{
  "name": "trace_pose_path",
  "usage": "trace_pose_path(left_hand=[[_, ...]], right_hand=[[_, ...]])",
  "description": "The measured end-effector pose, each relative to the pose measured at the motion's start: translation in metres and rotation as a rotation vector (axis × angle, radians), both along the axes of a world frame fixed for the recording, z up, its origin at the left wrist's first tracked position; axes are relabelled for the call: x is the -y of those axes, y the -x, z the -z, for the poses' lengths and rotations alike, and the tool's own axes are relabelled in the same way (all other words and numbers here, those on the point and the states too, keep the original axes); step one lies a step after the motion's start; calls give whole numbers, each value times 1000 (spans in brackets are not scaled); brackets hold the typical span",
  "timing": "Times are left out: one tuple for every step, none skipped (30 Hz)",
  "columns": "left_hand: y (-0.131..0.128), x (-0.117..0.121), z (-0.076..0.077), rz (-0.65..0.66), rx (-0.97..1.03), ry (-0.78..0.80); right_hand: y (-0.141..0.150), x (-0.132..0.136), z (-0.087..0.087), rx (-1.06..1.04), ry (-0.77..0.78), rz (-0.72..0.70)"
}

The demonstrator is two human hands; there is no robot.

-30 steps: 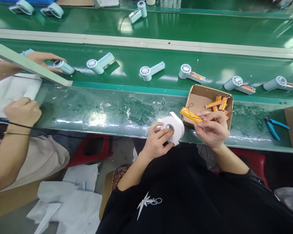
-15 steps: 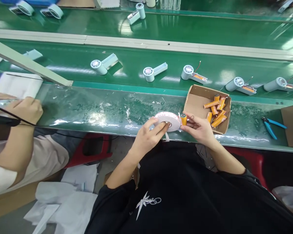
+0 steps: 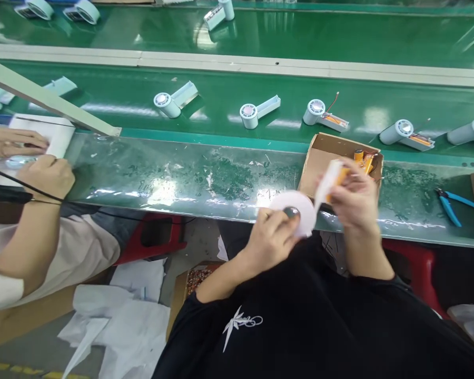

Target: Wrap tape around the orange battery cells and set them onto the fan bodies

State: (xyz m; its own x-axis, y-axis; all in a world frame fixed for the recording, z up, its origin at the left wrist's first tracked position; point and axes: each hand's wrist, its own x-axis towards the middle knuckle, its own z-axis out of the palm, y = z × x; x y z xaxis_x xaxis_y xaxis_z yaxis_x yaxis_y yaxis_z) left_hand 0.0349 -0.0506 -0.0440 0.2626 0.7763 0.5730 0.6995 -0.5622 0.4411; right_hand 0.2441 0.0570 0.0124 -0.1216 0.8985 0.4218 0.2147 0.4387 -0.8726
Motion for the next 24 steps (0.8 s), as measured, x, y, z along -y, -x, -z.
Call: trace_pose_path(left_hand=[[2, 7, 0, 118, -4, 45], [7, 10, 2, 210, -19, 89], [15, 10, 5, 252, -43, 131], [26, 6, 8, 237, -75, 174], [39, -4, 12, 183, -107, 227], [53, -19, 15, 122, -129, 291], [66, -39, 16, 81, -138, 364], [77, -62, 14, 63, -135, 438], [85, -89, 11, 56, -122, 498], [89, -119, 5, 40, -107, 535], [88, -150, -1, -6, -92, 539], [84, -181, -8, -99, -88, 496], [78, -212, -14, -207, -102, 430], [71, -241, -18, -304, -135, 377], [64, -267, -21, -365, -190, 363], [58, -289, -23, -391, -254, 392], [55, -306, -24, -380, -321, 432], [53, -319, -24, -340, -381, 477], [54, -328, -23, -283, -426, 513], [57, -333, -21, -222, -457, 530], [61, -336, -19, -163, -474, 530], [66, -337, -17, -116, -479, 521], [72, -338, -14, -81, -479, 512], [77, -339, -11, -44, -474, 507]], right_hand=[[-20, -8, -15, -42, -55, 16], [-40, -16, -30, -103, -150, 70], [-57, -23, -42, -142, -226, 125], [-71, -29, -50, -182, -290, 171], [-80, -33, -54, -226, -338, 204], [-84, -35, -54, -260, -349, 217], [-84, -35, -51, -284, -330, 212], [-81, -34, -45, -298, -291, 197], [-74, -33, -39, -298, -237, 175], [-66, -31, -33, -286, -174, 148], [-58, -30, -30, -272, -120, 119], [-49, -28, -28, -263, -83, 92], [-41, -27, -30, -256, -60, 67], [-36, -27, -34, -242, -45, 41], [-32, -26, -40, -223, -41, 19], [-31, -26, -48, -201, -49, -1], [-32, -25, -56, -179, -60, -21], [-36, -24, -64, -154, -67, -41], [-42, -22, -71, -128, -64, -63], [-49, -21, -77, -96, -45, -87], [-56, -21, -82, -60, -16, -106], [-62, -21, -85, -25, 12, -116], [-66, -24, -87, 3, 29, -116], [-68, -28, -88, 27, 32, -111]])
